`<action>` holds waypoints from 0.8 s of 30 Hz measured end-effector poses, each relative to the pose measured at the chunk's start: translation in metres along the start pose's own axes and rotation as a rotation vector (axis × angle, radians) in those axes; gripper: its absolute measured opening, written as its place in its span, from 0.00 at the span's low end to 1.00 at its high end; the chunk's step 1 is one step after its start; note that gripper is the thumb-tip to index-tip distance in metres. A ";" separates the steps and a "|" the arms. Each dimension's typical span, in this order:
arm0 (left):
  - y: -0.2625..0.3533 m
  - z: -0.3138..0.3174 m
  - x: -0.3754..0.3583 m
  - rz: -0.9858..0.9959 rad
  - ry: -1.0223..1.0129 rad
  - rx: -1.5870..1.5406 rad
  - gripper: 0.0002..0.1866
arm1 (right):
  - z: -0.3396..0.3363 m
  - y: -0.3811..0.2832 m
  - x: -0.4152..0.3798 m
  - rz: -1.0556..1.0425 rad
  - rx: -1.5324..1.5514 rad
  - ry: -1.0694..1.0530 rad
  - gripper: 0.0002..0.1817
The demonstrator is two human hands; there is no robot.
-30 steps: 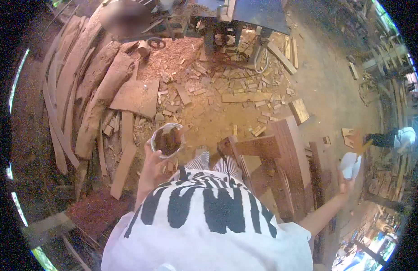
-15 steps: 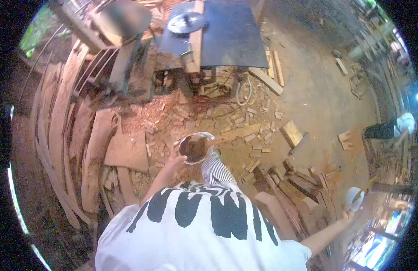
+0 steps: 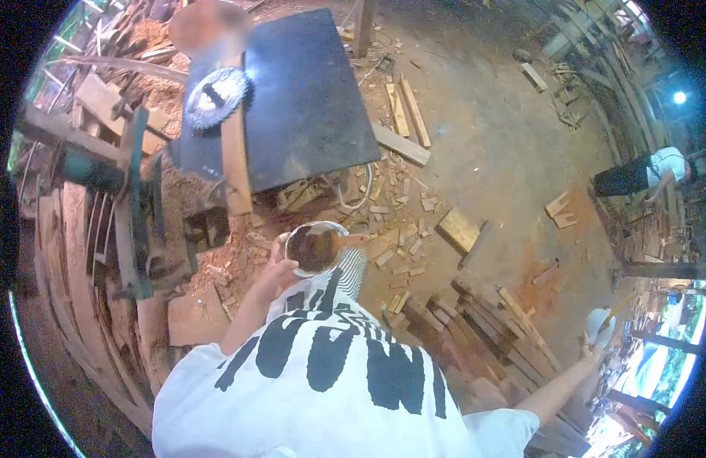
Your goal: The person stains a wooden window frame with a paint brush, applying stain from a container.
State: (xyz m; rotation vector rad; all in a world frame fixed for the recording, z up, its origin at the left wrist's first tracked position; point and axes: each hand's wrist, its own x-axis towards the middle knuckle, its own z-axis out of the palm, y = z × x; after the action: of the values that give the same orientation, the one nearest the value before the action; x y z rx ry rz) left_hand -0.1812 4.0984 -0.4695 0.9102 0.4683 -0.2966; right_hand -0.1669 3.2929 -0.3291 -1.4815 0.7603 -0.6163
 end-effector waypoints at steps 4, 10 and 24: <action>0.018 0.031 0.101 0.033 -0.107 -0.058 0.40 | 0.050 -0.004 0.075 0.001 0.020 0.044 0.36; 0.057 0.097 0.227 0.031 -0.129 -0.167 0.41 | 0.123 -0.022 0.198 0.049 0.030 0.123 0.37; 0.044 0.326 0.408 0.320 0.332 -0.303 0.35 | 0.218 -0.012 0.648 0.081 0.126 0.211 0.38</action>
State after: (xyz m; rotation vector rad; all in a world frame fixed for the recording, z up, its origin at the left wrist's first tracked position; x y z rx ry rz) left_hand 0.2746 3.8393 -0.4751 0.7235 0.6436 0.2182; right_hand 0.4122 2.9329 -0.3755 -1.2772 0.9227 -0.7535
